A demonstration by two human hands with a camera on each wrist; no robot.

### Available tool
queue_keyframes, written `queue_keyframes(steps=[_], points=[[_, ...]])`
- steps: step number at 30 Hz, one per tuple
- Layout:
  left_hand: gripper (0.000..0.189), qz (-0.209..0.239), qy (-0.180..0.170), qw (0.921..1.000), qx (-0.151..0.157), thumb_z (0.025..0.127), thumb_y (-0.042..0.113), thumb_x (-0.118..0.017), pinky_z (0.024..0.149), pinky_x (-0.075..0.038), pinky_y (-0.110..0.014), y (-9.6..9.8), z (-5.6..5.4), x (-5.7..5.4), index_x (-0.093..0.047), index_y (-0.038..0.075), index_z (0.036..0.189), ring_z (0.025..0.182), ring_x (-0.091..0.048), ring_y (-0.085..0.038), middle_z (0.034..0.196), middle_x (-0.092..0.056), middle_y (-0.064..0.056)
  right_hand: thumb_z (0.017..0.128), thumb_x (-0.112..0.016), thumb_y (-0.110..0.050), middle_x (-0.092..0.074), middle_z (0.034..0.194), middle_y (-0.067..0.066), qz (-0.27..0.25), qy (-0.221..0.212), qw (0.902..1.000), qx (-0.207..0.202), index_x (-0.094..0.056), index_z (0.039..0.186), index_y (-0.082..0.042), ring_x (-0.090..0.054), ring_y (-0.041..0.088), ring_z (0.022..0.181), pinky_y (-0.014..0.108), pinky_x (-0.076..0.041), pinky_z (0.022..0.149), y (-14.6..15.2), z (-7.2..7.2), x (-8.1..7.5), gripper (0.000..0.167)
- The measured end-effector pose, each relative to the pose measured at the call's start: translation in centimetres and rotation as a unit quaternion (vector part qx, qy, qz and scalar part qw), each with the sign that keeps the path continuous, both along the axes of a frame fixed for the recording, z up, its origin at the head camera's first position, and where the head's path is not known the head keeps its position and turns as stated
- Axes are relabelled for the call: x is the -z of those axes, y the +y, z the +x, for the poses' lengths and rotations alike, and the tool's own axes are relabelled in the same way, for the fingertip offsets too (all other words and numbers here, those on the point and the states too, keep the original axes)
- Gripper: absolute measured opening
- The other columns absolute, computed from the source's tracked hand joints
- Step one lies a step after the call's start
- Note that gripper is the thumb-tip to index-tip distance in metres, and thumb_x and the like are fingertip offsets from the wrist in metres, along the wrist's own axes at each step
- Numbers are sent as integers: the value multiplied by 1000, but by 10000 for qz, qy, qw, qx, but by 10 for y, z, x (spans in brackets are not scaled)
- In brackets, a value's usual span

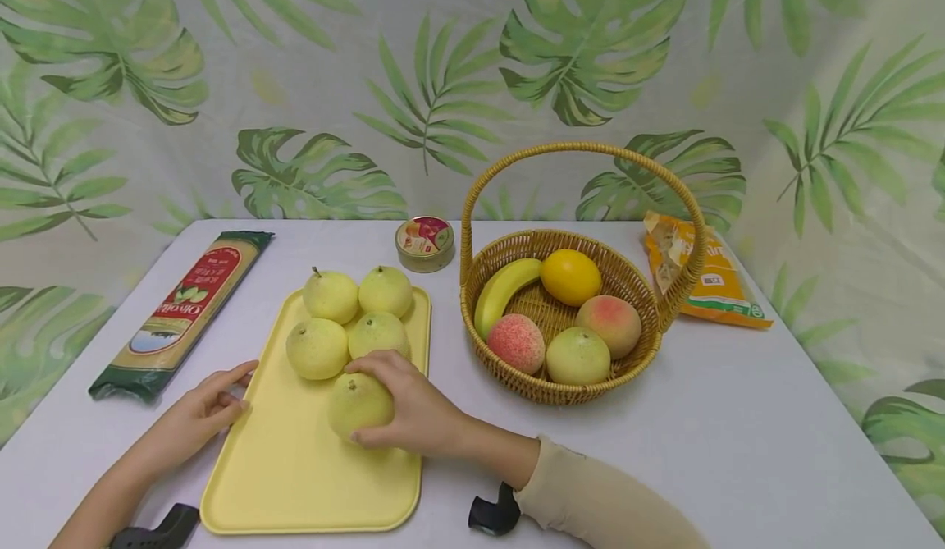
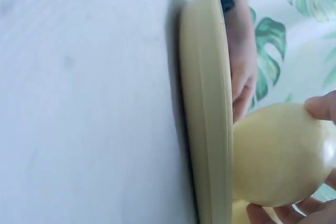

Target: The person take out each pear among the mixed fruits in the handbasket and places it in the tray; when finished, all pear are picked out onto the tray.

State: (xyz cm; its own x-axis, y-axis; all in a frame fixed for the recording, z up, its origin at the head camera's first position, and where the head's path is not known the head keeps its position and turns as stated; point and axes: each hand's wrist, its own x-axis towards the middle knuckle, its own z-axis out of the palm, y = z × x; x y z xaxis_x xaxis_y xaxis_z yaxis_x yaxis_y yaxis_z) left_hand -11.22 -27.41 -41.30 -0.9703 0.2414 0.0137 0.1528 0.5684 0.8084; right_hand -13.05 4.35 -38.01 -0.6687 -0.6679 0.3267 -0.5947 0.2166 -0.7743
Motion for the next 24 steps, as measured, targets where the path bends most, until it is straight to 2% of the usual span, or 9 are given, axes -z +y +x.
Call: queue_keyframes(steps=[7,13,19,24], points=[[51,18,-12,10000,11,90,6,-53,63,-43,-22,0,-1,0,-33,-2,137,79,-47,-10,114,-42,-14,71,-77,-23,-41,123,-1,173,-57,9998,100,-46,127,-13,-40,10,112,30,-34,94,-18,3,14,65],[51,44,3,10000,2,90,5,-53,64,-43,-22,0,0,1,-33,-2,136,79,-46,-9,114,-42,-15,72,-74,-33,-40,124,-3,175,-153,9997,120,-43,129,-16,-39,8,113,28,-33,94,-27,3,16,66],[51,40,41,10000,30,90,5,-53,63,-43,-22,0,0,1,-34,-2,136,78,-47,-9,113,-42,-15,74,-75,-20,-37,128,-2,618,-378,9968,-327,-38,132,-19,-34,7,117,27,-30,96,-24,-1,9,69],[50,-30,-17,10000,20,90,5,-52,65,-44,-22,0,0,1,-33,-1,136,79,-47,-10,114,-42,-15,74,-75,-16,-37,125,0,318,-853,9945,-527,-39,131,-17,-40,9,107,22,-43,81,-29,0,10,68]])
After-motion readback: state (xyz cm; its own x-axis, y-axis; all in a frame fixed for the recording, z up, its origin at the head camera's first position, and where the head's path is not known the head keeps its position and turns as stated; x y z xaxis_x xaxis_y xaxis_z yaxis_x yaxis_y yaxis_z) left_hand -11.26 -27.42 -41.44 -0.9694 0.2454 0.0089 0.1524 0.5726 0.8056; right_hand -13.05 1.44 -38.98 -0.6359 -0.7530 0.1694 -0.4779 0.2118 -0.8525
